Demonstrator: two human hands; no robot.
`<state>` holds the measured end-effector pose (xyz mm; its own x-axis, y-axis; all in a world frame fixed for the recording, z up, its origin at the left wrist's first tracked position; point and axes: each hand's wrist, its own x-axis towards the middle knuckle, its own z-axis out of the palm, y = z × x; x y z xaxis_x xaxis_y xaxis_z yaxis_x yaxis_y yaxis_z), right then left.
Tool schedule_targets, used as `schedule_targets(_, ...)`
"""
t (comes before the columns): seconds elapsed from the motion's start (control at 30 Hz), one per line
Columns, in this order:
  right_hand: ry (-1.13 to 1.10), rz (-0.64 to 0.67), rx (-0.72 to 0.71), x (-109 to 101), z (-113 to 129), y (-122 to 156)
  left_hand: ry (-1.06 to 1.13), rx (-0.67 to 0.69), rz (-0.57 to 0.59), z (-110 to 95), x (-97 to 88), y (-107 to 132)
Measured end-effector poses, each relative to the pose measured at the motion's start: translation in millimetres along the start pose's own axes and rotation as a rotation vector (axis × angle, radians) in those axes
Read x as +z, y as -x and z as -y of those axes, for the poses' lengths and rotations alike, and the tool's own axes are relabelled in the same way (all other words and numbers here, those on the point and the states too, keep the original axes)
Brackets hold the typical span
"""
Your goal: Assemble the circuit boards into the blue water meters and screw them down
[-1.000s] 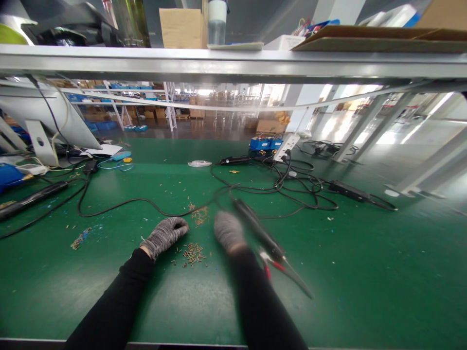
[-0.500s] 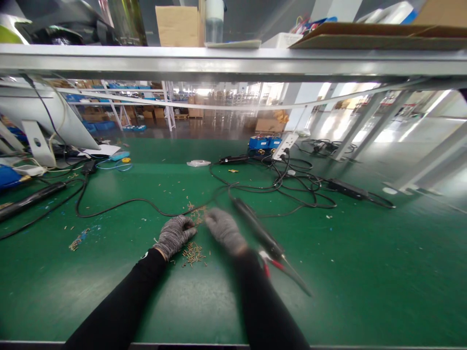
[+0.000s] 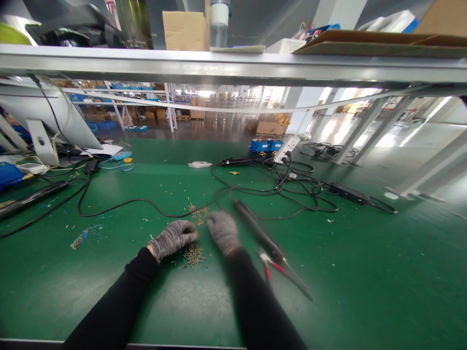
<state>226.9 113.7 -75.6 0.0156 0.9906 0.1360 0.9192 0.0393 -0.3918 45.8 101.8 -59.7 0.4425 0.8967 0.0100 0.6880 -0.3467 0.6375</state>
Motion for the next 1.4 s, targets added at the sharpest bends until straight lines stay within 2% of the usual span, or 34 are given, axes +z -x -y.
schedule_targets(0.1,0.032,0.037,0.006,0,2,-1,0.060,0.055,0.046,1,-6.3,7)
schedule_targets(0.3,0.021,0.043,0.015,0,2,-2,0.076,-0.007,-0.080,17,-1.4,-1)
schedule_targets(0.5,-0.131,0.118,-0.212,-6,2,10,0.073,-0.075,-0.174,28,1.6,-6)
schedule_targets(0.57,-0.148,0.109,-0.249,-6,3,11,0.072,-0.083,-0.188,30,2.0,-7)
schedule_targets(0.73,-0.085,0.053,-0.199,0,4,7,0.067,-0.099,-0.201,32,3.4,-8)
schedule_targets(1.13,0.076,0.116,-0.164,-3,10,5,0.040,-0.107,-0.196,29,3.9,-7)
schedule_targets(1.3,0.059,0.116,-0.138,-1,11,3,0.024,-0.100,-0.204,29,3.9,-7)
schedule_targets(1.4,-0.027,0.108,-0.163,-8,9,8,0.014,-0.086,-0.217,31,5.8,-7)
